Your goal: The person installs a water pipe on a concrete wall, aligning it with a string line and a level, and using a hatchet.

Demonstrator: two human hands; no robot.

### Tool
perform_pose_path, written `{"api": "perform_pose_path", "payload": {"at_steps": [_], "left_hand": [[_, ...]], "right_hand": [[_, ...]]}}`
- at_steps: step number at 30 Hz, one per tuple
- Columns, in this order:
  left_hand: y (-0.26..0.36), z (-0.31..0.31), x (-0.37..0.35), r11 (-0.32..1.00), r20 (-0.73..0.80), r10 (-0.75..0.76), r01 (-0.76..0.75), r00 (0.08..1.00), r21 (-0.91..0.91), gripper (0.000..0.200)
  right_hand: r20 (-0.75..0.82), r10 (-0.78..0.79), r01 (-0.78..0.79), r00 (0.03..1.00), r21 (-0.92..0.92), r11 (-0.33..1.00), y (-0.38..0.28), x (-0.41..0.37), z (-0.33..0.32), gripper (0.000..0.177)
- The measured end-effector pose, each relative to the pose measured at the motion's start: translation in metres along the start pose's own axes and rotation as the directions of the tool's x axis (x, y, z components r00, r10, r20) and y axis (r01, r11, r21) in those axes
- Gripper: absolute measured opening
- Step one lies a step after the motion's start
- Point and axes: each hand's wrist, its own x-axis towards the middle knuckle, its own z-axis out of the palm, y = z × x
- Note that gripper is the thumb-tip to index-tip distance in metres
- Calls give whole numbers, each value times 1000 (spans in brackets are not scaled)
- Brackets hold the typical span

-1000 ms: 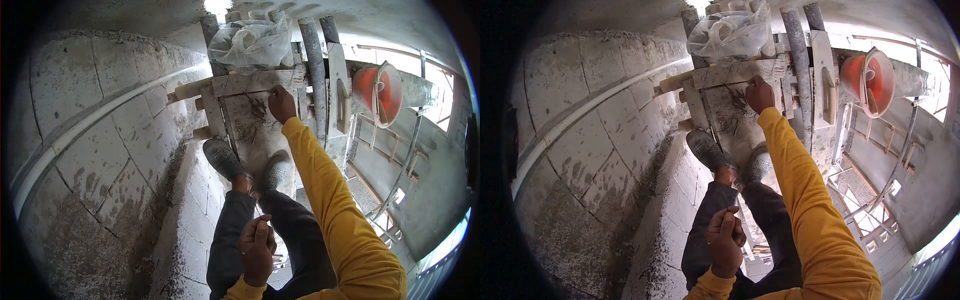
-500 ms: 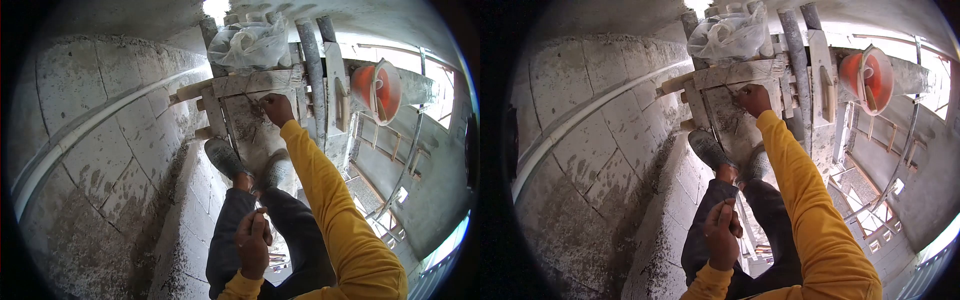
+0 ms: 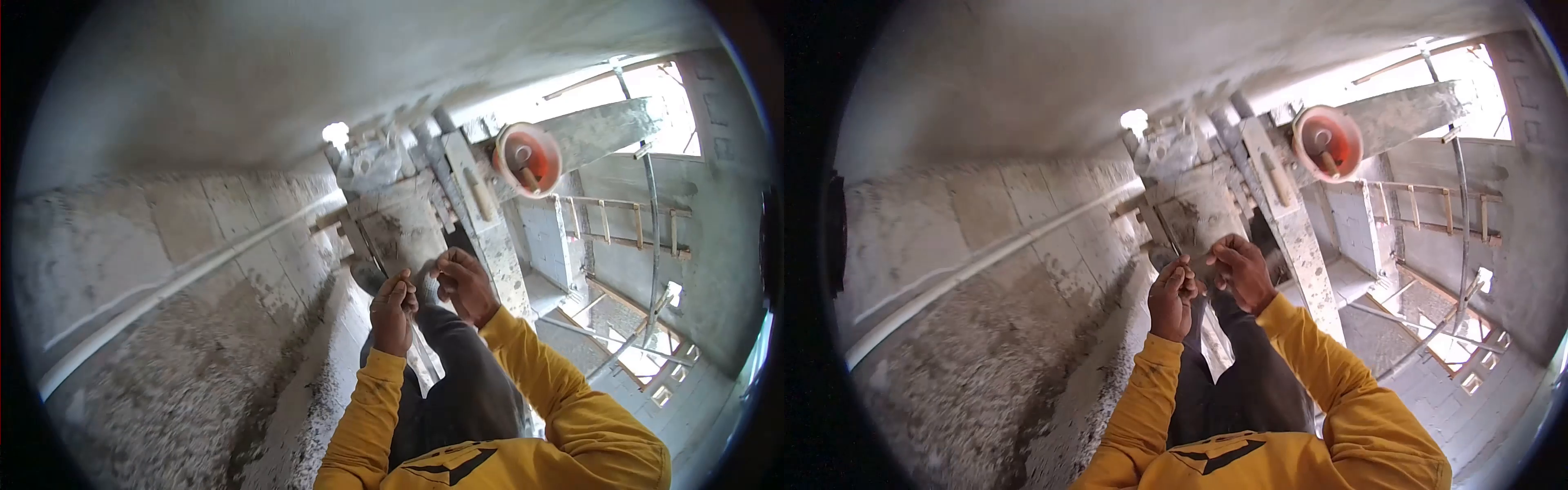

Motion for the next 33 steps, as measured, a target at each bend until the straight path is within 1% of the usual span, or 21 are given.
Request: {"api": "perform_pose_path", "payload": {"at_steps": [1, 4, 5, 7, 9, 12, 13, 14, 16, 17, 20, 21, 24, 25, 28, 29, 31, 32, 33], "left_hand": [[9, 7, -5, 995, 141, -26, 39, 990, -90, 20], [47, 59, -44, 981, 281, 52, 4, 958, -194, 18], [59, 70, -54, 980, 340, 58, 12, 939, -199, 15], [77, 101, -73, 982, 385, 94, -21, 918, -189, 15], [89, 120, -93, 987, 412, 102, -41, 905, -152, 16], [100, 149, -127, 991, 441, 129, -102, 888, -84, 17], [102, 157, -136, 992, 457, 124, -106, 881, -63, 16], [102, 163, -146, 993, 446, 112, -111, 888, -30, 16], [103, 178, -160, 992, 432, 93, -119, 897, 34, 16], [102, 183, -164, 994, 442, 93, -107, 892, 8, 14], [100, 202, -172, 989, 486, 114, -148, 866, 31, 13], [98, 208, -174, 987, 534, 119, -156, 837, 24, 14], [98, 232, -188, 986, 507, 45, -119, 861, 116, 17], [100, 241, -202, 978, 501, -3, -102, 865, 181, 19], [97, 250, -219, 935, 604, -160, -77, 781, 347, 20], [97, 255, -228, 910, 579, -195, -73, 792, 408, 19], [93, 261, -227, 887, 621, -239, -92, 746, 452, 19], [92, 268, -229, 875, 640, -263, -101, 722, 474, 18], [88, 276, -234, 870, 623, -273, -90, 733, 486, 15]], "right_hand": [[53, -55, 50, 997, 82, 995, -12, -20, 3, 9], [5, -165, 162, 986, 158, 974, -53, -81, 19, 11], [47, -211, 204, 976, 121, 972, -64, -100, 18, 12], [53, -213, 212, 976, 22, 977, -93, -137, 19, 12], [43, -192, 194, 981, -52, 980, -113, -172, 17, 11], [110, -220, 238, 969, -201, 950, -135, -208, 5, 11], [47, -277, 267, 960, -460, 847, -146, -225, 11, 18], [109, -380, 369, 919, -580, 726, -150, -238, 12, 20], [266, -532, 515, 803, -760, 397, -157, -258, 12, 25], [296, -609, 562, 736, -769, 305, -154, -263, 19, 27], [232, -515, 331, 825, -937, 108, -163, -316, 46, 22], [281, -554, 361, 784, -932, 38, -156, -319, 44, 16], [295, -660, 408, 691, -913, 19, -140, -323, 41, 22], [272, -692, 438, 669, -896, 71, -139, -330, 45, 21], [119, -775, 435, 620, -875, 213, -138, -343, 53, 17], [80, -780, 415, 621, -877, 240, -138, -348, 54, 15], [-4, -785, 376, 619, -877, 300, -136, -359, 57, 12], [12, -814, 379, 580, -889, 257, -130, -360, 54, 12], [27, -840, 377, 541, -901, 214, -121, -359, 48, 13]]}}
